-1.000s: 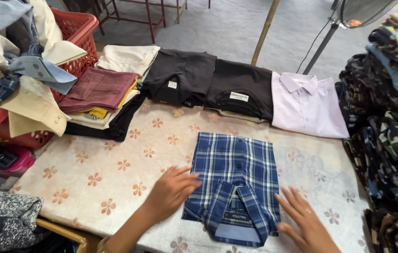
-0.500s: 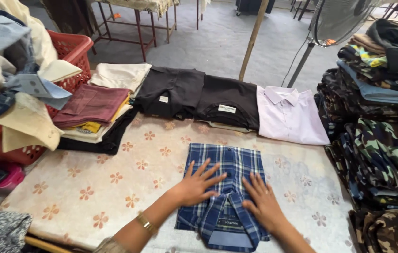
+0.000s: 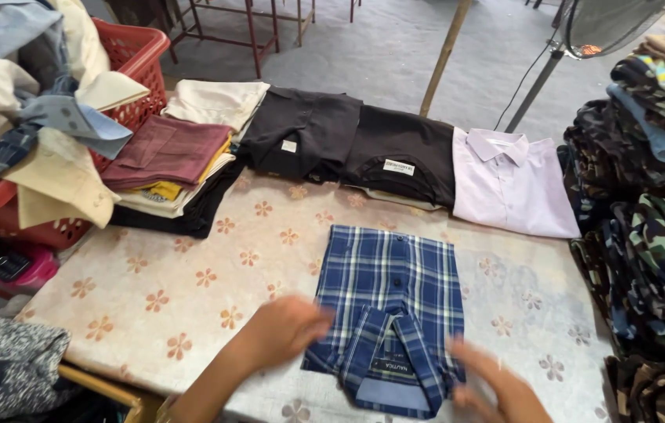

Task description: The person folds multiple shirts on a work table and arranges them in stacks.

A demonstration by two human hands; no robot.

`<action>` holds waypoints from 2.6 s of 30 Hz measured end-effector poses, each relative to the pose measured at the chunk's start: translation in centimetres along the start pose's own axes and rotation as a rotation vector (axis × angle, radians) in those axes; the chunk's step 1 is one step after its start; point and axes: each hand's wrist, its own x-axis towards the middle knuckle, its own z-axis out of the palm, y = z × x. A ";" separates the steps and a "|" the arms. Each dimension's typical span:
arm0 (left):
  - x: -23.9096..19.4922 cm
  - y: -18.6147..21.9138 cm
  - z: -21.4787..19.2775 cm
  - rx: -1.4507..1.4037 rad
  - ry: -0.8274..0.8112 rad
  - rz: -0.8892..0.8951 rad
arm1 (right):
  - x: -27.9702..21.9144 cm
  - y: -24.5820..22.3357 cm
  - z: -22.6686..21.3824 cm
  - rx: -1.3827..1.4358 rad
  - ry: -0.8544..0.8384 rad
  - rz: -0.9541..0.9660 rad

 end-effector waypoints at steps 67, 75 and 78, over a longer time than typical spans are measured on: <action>22.7 18.9 9.6 0.468 -0.675 0.645 | 7.9 -6.9 21.5 -0.700 0.112 -1.006; 22.0 18.1 6.0 0.551 -0.621 0.618 | 4.9 -13.3 14.8 -0.879 0.171 -1.099; 23.0 15.4 0.6 0.150 -0.241 0.803 | 3.3 -11.4 11.4 -0.717 0.237 -1.177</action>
